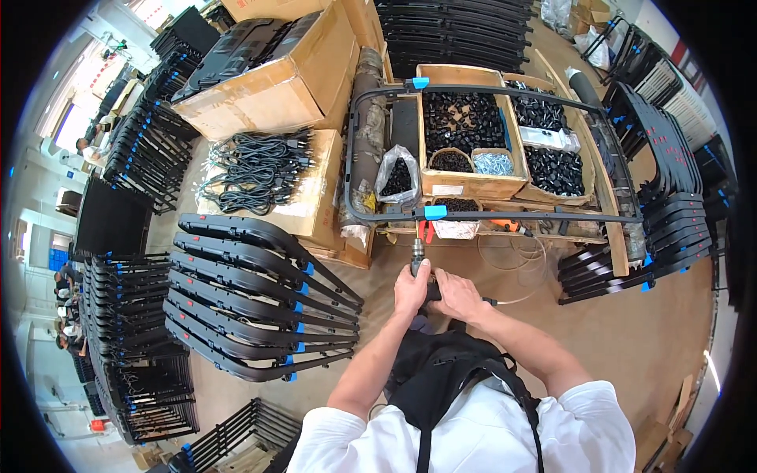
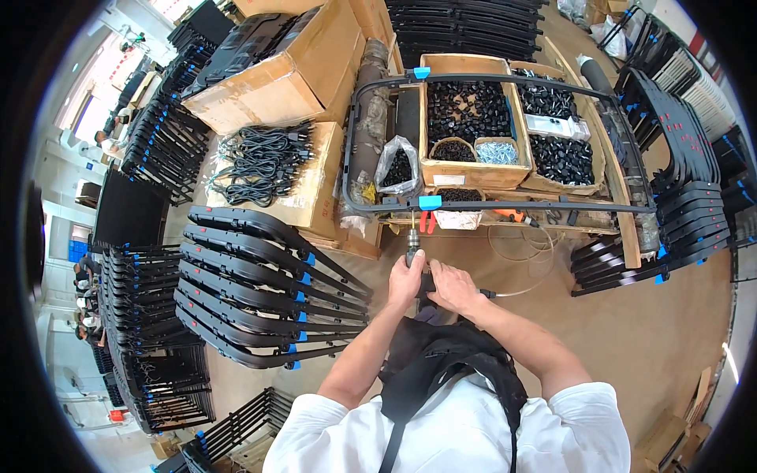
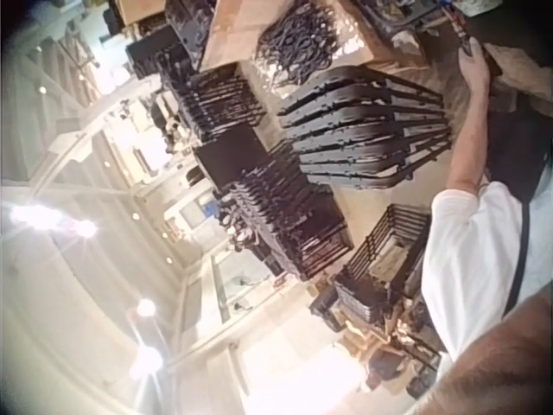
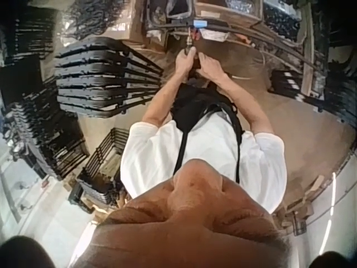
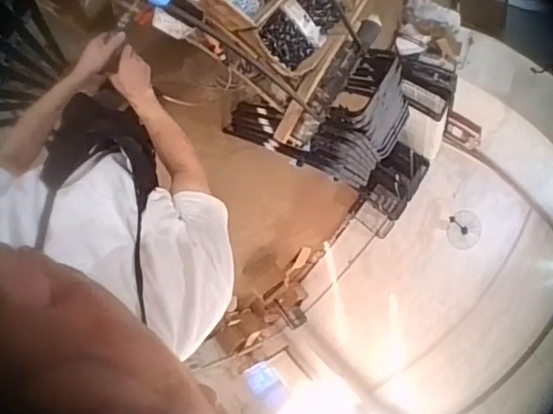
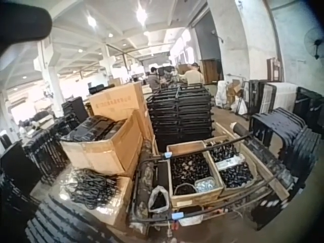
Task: Assembling components of fitness equipment by attaching plastic housings and wiring harnesses using a power screwdriver.
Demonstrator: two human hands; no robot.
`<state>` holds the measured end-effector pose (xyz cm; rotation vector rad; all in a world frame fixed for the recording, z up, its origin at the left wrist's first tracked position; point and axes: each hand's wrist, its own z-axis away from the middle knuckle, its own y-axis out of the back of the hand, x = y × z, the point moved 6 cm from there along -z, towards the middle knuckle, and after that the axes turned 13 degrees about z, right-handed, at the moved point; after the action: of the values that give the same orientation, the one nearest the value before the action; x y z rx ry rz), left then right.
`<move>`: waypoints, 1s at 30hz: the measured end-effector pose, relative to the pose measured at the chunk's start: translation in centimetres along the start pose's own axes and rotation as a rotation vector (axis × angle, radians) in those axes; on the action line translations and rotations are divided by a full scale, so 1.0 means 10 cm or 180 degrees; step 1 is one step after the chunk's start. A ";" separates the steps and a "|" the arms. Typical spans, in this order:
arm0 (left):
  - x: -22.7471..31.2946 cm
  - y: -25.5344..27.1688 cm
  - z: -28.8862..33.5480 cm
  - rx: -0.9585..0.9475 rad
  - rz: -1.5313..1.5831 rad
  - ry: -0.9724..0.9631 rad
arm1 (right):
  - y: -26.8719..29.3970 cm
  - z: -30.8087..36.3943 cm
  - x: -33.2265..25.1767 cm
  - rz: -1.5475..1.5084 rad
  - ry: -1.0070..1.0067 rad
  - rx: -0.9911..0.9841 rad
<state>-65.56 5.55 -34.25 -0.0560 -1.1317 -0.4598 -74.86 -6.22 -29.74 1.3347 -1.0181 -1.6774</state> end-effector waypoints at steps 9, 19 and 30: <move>0.06 -0.02 -0.10 -0.0037 -0.0259 -0.0076 | 0.00 -0.06 0.00 0.0011 -0.0134 -0.0087; 0.11 -0.05 -0.18 -0.0029 -0.0275 -0.0121 | 0.11 -0.14 0.01 0.0059 -0.0202 -0.0205; 0.01 -0.05 -0.19 -0.0032 -0.0272 -0.0009 | 0.03 -0.08 -0.06 0.0201 0.0249 0.0122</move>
<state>-64.11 4.55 -35.02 -0.0170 -1.1376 -0.5414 -73.98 -5.87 -29.32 1.3681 -1.0409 -1.5543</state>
